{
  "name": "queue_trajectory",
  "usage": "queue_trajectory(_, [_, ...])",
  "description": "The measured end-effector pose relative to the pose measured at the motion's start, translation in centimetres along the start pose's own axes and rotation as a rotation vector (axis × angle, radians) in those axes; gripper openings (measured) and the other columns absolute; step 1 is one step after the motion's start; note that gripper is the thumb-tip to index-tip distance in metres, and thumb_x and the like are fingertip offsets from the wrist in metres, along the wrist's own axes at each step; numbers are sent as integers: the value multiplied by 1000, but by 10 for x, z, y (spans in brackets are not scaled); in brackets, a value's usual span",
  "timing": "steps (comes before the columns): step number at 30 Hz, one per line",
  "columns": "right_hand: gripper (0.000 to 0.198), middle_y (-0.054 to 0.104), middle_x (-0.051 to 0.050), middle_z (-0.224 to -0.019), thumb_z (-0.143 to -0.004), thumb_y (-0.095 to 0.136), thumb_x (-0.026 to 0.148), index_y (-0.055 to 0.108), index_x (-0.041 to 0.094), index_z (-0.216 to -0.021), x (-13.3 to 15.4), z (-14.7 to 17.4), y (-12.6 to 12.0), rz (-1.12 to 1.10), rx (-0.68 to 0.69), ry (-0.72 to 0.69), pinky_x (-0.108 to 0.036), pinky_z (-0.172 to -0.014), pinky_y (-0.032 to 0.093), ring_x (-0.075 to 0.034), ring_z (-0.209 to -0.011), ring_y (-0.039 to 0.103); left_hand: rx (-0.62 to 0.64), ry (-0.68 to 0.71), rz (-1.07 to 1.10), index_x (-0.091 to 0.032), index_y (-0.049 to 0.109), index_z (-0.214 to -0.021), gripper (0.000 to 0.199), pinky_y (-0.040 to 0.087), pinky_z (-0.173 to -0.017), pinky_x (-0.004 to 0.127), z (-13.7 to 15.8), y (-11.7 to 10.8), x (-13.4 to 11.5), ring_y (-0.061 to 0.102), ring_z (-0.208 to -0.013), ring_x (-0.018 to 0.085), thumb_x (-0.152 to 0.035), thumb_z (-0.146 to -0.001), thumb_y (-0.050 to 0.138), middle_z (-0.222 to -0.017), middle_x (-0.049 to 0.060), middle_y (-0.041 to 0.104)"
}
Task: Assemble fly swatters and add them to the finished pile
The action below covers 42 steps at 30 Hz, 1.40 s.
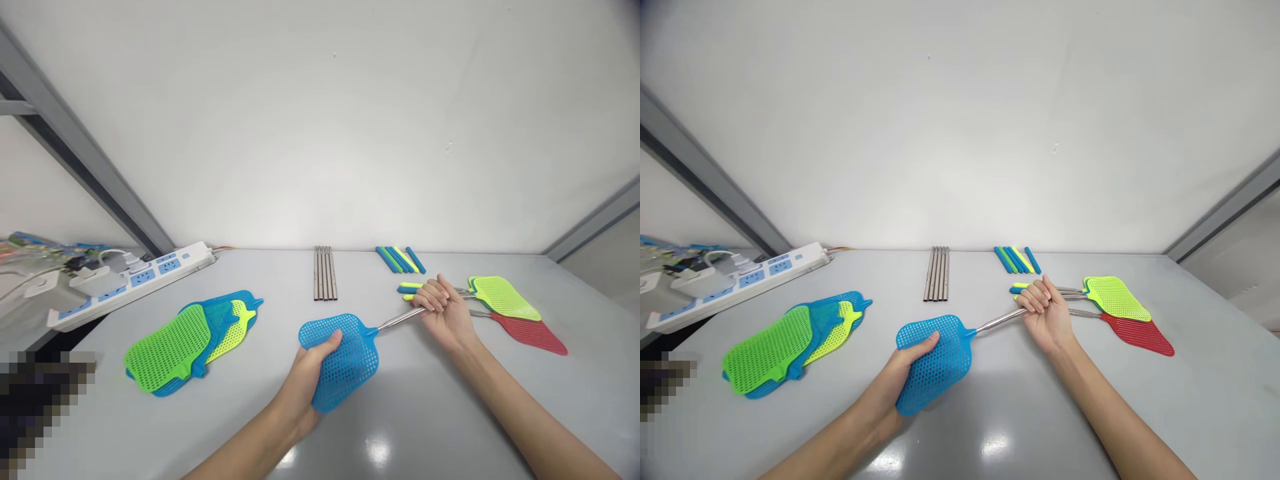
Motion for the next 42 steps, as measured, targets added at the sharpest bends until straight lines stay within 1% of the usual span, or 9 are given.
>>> queue_trajectory(7, [25, 31, 6, -49, -81, 41, 18, 29, 19, -59, 0, -8, -13, -64, -207, -29, -20, -45, 40, -6, -44, 36, -35, 205, -160, -13, 55, -98, 38, 47, -73, 35, 4, 6, -36, 59, -84, 24, -34, -67, 59, -101, 13, 60])
queue_trajectory(11, [20, 35, 5, -53, -80, 39, 15, 31, 20, -62, 1, -7, -15, -80, -222, 2, -23, -49, 41, -7, -48, 40, 44, 307, -252, -15, 56, -97, 35, 46, -76, 34, 0, 2, -57, 58, -85, 23, -34, -68, 58, -97, 10, 62])
queue_trajectory(14, [25, 30, 6, -49, -81, 31, 10, 25, 20, -58, -2, -6, -20, -99, -216, 59, -23, -50, 40, -7, -44, 38, 65, 298, -285, -15, 56, -98, 35, 46, -77, 34, -3, -2, -61, 59, -85, 22, -34, -68, 58, -97, 10, 62])
queue_trajectory(18, [30, 22, 7, -46, -81, 26, 9, 16, 20, -55, -6, -5, -29, -73, -208, 45, -21, -44, 37, -7, -39, 31, 86, 262, -319, -16, 55, -99, 37, 46, -76, 36, -6, -3, -57, 59, -83, 22, -34, -67, 60, -98, 10, 62])
queue_trajectory(26, [32, 11, 8, -42, -74, 33, 10, 10, 19, -53, -5, 2, -30, -138, -301, -82, -21, -35, 28, -7, -32, 17, 59, 146, -288, -14, 54, -101, 40, 48, -73, 36, -5, 0, -44, 60, -80, 24, -35, -67, 59, -98, 12, 61])
queue_trajectory(29, [32, 9, 8, -42, -74, 33, 10, 9, 19, -54, -2, 3, -31, -147, -336, -113, -21, -34, 26, -7, -32, 14, 12, 125, -257, -14, 54, -100, 39, 48, -72, 35, -5, 0, -37, 60, -82, 24, -34, -67, 60, -101, 13, 60])
queue_trajectory(33, [31, 11, 8, -42, -75, 30, 9, 11, 20, -54, 2, 3, -31, -146, -302, -122, -21, -34, 25, -7, -32, 14, -27, 112, -198, -14, 53, -101, 41, 48, -72, 34, -3, 0, -28, 59, -84, 24, -31, -65, 62, -104, 13, 58])
queue_trajectory(38, [31, 9, 8, -42, -76, 29, 10, 11, 19, -54, 3, 6, -27, -125, -225, -161, -21, -35, 25, -7, -33, 13, -36, 33, -148, -13, 52, -102, 42, 49, -68, 36, -1, 0, -23, 60, -80, 25, -30, -64, 63, -98, 14, 60])
queue_trajectory(42, [31, 7, 8, -42, -76, 30, 12, 11, 19, -53, 0, 9, -25, -95, -226, -216, -21, -34, 22, -7, -33, 11, -66, -11, -142, -14, 52, -101, 42, 50, -66, 36, -1, -2, -24, 61, -77, 25, -29, -64, 64, -95, 13, 62])
Point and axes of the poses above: each hand's wrist, its own z-axis away from the middle knuckle, its own y-axis out of the palm, x = y × z, the point moved 5 cm from there along -z, towards the middle knuckle
